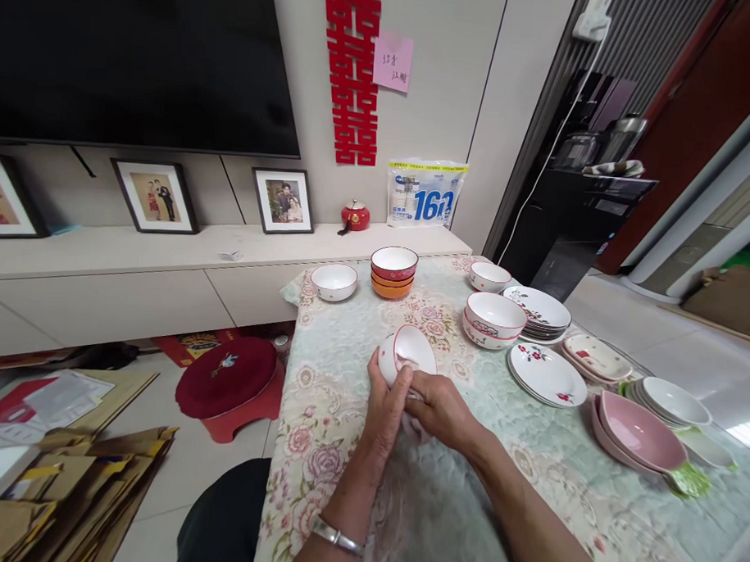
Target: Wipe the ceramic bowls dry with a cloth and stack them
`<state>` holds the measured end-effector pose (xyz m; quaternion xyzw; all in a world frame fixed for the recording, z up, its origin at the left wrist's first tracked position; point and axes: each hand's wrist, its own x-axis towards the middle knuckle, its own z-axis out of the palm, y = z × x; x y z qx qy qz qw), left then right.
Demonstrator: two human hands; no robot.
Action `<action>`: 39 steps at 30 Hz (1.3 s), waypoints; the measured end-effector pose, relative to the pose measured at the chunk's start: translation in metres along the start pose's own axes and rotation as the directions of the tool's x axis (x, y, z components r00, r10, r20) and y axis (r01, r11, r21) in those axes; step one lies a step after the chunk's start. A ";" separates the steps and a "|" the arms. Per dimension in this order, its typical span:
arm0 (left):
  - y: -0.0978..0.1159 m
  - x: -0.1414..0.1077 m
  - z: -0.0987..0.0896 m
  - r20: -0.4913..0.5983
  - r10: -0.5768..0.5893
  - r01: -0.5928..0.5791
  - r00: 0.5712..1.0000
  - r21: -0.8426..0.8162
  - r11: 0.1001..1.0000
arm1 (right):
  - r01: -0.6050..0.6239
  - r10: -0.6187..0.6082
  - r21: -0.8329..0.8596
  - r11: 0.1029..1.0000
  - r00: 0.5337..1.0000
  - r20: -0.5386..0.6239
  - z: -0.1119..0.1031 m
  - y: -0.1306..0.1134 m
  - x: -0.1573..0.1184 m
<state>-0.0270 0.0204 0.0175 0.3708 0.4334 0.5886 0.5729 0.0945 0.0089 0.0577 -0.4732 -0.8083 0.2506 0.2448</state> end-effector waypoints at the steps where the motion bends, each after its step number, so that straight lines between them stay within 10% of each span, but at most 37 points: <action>1: 0.000 0.000 0.000 -0.005 -0.002 0.002 1.000 -0.008 1.000 | 0.029 -0.029 0.067 0.997 1.000 0.001 -0.001 0.000 0.000; 8: 0.002 0.001 -0.003 -0.031 0.042 -0.039 0.999 0.093 0.995 | 0.120 -0.110 -0.087 0.989 0.987 0.117 -0.018 0.011 -0.002; 15: 0.010 -0.004 0.004 -0.022 0.094 -0.089 0.995 0.173 0.981 | -0.159 0.086 -0.489 0.858 0.982 -0.168 -0.012 0.021 0.001; 21: 0.009 -0.003 0.002 -0.054 0.035 -0.028 0.998 0.126 0.992 | -0.353 0.165 -0.270 0.896 0.829 -0.535 -0.019 0.045 0.000; 25: 0.010 -0.003 -0.001 -0.074 0.030 -0.021 0.997 0.113 0.993 | -0.343 0.419 0.245 0.907 0.676 -0.606 -0.022 0.061 0.002; 28: 0.013 -0.004 -0.002 0.006 0.058 -0.058 0.998 0.126 0.990 | -0.250 0.614 0.690 0.679 0.709 -0.347 -0.014 0.064 0.007; 33: 0.019 -0.005 -0.003 0.097 0.108 -0.123 0.989 0.161 0.979 | -0.192 0.644 0.823 0.535 0.723 -0.249 -0.007 0.061 0.011; 39: 0.024 -0.010 -0.001 0.213 0.151 -0.210 0.965 0.290 0.934 | 0.025 0.425 0.648 0.761 0.736 -0.527 -0.026 0.040 0.002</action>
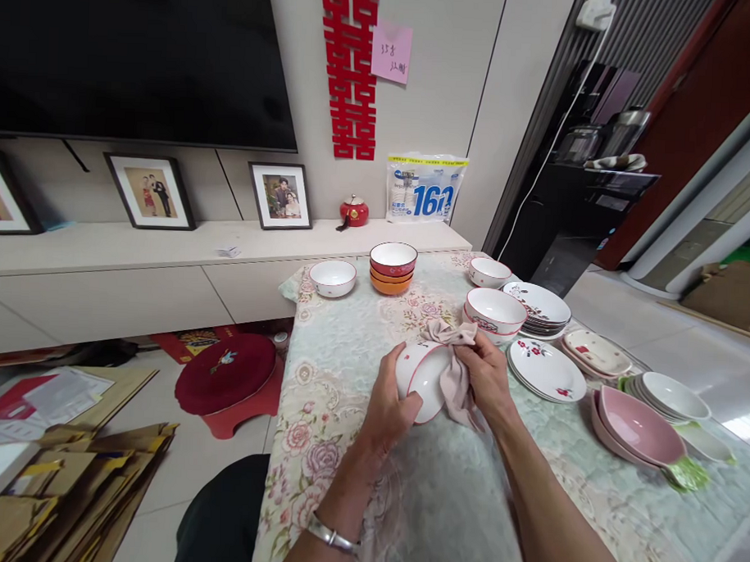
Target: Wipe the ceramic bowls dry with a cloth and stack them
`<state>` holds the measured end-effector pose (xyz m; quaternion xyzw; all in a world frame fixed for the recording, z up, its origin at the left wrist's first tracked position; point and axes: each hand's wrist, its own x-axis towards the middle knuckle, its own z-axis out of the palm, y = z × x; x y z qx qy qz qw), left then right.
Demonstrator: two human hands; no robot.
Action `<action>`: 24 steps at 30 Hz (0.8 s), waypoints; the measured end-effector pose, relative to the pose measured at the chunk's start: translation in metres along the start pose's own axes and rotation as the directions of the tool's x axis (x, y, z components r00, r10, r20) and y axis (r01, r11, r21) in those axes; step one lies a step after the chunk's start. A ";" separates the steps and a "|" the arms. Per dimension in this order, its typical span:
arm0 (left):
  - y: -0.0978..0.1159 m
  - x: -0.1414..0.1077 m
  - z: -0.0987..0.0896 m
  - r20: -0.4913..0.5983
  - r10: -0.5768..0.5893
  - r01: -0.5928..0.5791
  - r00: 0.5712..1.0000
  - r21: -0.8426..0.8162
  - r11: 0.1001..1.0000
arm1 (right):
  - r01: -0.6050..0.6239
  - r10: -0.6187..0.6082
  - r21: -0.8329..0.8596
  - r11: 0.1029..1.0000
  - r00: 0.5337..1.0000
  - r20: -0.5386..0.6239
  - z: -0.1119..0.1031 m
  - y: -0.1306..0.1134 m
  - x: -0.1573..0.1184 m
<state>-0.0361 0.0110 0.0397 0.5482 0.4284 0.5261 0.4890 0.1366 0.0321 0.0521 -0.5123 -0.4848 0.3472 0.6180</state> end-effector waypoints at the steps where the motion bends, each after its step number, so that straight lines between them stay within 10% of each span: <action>1: 0.000 -0.001 0.001 0.027 0.018 -0.018 0.999 0.019 1.000 | 0.095 -0.093 -0.083 0.992 0.995 0.027 -0.001 -0.007 -0.002; 5: -0.003 -0.001 0.002 0.157 0.093 -0.099 0.983 0.025 0.995 | 0.497 -0.391 -0.296 0.816 0.851 0.349 0.000 -0.028 -0.011; 9: -0.006 -0.001 0.005 0.155 0.107 -0.100 0.982 -0.049 0.994 | 0.535 -0.350 -0.289 0.794 0.791 0.501 0.003 -0.028 -0.010; 14: -0.009 -0.002 0.007 0.050 0.023 -0.021 0.998 -0.053 0.998 | 0.380 -0.249 -0.302 0.874 0.885 0.394 -0.001 -0.006 0.000; 17: -0.013 -0.002 0.007 0.017 -0.025 0.026 1.000 -0.053 0.998 | 0.067 -0.007 -0.205 0.977 0.959 0.282 0.000 0.006 0.000; 21: -0.020 -0.001 0.006 -0.018 -0.022 0.019 1.000 -0.159 0.987 | -0.331 0.321 0.000 0.943 0.912 0.254 0.009 0.016 -0.006; 24: -0.023 0.000 0.007 -0.006 0.011 -0.012 1.000 -0.260 0.966 | -0.342 0.337 -0.014 0.940 0.920 0.199 0.015 0.023 -0.007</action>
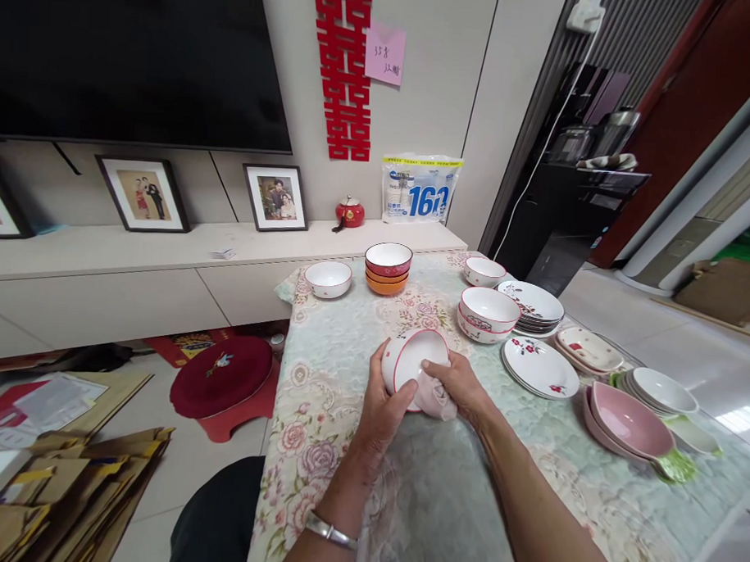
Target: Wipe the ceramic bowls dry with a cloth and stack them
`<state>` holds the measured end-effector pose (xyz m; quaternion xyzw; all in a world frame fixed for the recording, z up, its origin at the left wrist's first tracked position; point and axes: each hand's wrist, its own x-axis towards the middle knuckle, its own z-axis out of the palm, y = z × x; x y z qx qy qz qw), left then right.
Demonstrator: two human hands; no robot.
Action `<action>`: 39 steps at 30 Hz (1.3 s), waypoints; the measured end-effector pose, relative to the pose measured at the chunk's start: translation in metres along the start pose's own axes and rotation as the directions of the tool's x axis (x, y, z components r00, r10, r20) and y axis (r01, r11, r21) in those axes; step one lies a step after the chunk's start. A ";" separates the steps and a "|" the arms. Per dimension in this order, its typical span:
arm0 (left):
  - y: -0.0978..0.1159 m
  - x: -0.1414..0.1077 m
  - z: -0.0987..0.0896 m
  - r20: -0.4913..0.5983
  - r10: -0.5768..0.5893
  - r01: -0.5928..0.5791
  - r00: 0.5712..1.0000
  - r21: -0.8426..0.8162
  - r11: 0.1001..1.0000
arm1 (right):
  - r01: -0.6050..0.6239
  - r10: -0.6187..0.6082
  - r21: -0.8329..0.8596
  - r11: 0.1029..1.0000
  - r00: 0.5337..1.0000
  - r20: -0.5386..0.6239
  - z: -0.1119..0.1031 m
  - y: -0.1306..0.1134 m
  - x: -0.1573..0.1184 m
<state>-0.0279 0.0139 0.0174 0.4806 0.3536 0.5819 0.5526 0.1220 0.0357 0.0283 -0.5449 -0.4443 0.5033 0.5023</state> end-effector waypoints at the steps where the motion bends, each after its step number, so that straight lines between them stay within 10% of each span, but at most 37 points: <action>1: 0.000 0.000 0.000 0.021 0.007 -0.007 1.000 -0.019 1.000 | 0.028 -0.029 -0.028 0.999 0.999 -0.036 0.000 0.002 0.001; 6: 0.006 0.002 0.002 0.079 0.004 -0.004 0.997 0.001 1.000 | 0.284 -0.361 -0.360 0.889 0.917 -0.169 -0.008 -0.001 0.001; 11: 0.016 0.002 0.002 0.042 0.107 -0.113 0.993 0.209 0.971 | 0.610 -0.790 -0.727 0.315 0.593 0.155 -0.004 -0.019 -0.019; 14: 0.015 0.000 0.002 0.034 0.189 -0.191 0.981 0.237 0.953 | 0.666 -0.835 -0.721 0.195 0.498 0.234 0.002 -0.023 -0.025; 16: 0.010 0.000 0.002 -0.014 0.184 -0.178 0.983 0.197 0.964 | 0.670 -0.808 -0.691 0.271 0.549 0.215 0.004 -0.022 -0.022; 20: -0.003 0.002 -0.002 -0.172 0.066 -0.065 0.983 0.012 0.998 | 0.447 -0.562 -0.575 0.685 0.827 -0.027 0.006 -0.011 -0.009; 25: -0.003 0.004 -0.004 -0.277 -0.035 -0.019 0.960 -0.188 0.982 | 0.048 -0.048 -0.002 0.999 0.997 -0.067 0.022 0.001 -0.006; 28: 0.003 0.004 -0.002 -0.261 -0.073 -0.008 0.963 -0.297 0.955 | -0.149 0.146 0.176 0.973 0.989 0.030 0.034 0.004 -0.011; 32: 0.005 0.004 0.001 -0.189 -0.088 0.025 0.978 -0.314 0.949 | -0.104 0.110 0.146 0.984 0.993 -0.035 0.031 0.006 -0.009; 36: 0.004 0.004 0.001 -0.113 -0.034 0.017 0.993 -0.147 0.989 | 0.208 -0.262 -0.266 0.941 0.947 -0.187 0.010 0.001 -0.004; 39: 0.010 0.003 0.002 -0.058 0.055 -0.054 0.997 0.025 0.998 | 0.443 -0.617 -0.651 0.616 0.786 -0.048 -0.001 -0.008 -0.009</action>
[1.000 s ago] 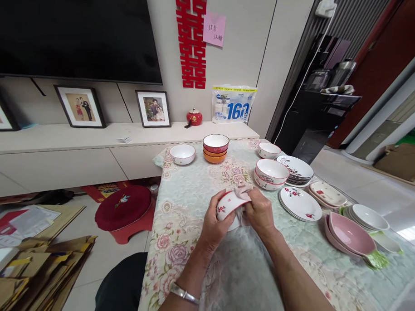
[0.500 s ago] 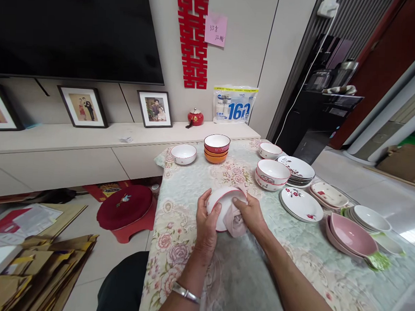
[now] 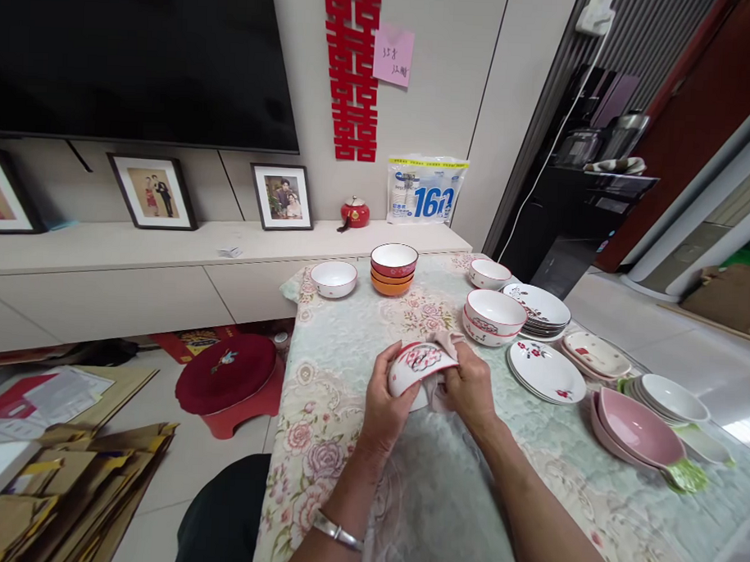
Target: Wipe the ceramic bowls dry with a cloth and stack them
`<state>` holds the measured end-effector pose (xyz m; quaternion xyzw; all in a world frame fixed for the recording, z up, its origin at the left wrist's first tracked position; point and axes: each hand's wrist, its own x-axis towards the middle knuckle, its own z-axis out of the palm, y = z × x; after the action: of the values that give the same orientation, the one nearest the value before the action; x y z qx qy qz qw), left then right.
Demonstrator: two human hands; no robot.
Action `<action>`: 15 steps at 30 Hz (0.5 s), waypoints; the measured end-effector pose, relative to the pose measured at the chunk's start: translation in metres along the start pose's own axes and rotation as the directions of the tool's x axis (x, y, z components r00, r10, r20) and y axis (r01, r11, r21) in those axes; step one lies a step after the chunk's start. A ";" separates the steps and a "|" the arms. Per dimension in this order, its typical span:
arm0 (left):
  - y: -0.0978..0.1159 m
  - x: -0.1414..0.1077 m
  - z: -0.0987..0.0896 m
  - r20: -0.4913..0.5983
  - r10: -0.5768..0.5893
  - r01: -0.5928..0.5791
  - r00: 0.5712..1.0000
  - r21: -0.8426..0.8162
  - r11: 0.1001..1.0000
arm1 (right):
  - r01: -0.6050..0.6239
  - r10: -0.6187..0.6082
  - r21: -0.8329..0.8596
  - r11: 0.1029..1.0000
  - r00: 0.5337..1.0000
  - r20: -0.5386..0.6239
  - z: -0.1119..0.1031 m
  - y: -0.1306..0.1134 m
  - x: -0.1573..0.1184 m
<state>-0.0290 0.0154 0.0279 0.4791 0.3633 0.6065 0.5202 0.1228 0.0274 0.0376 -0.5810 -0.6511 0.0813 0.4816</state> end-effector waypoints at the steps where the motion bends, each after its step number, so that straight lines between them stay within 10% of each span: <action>1: 0.003 -0.001 0.001 0.014 0.040 -0.041 0.999 0.056 0.998 | 0.113 -0.113 -0.067 0.991 0.994 0.003 -0.004 -0.003 -0.001; 6: 0.006 -0.003 0.002 0.030 0.129 -0.133 0.991 0.160 0.978 | 0.303 -0.303 -0.109 0.947 0.953 0.020 -0.008 -0.014 -0.003; 11: -0.009 -0.001 -0.002 -0.128 -0.040 0.027 0.991 -0.103 0.994 | -0.164 0.158 0.128 0.978 0.986 0.054 0.006 -0.007 0.001; 15: -0.010 0.000 -0.002 -0.194 -0.139 0.084 0.971 -0.264 0.961 | -0.562 0.479 0.468 0.682 0.827 0.295 0.022 -0.009 -0.003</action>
<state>-0.0279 0.0173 0.0185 0.3202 0.3623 0.6649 0.5694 0.1005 0.0316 0.0306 -0.5760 -0.4426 0.4365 0.5309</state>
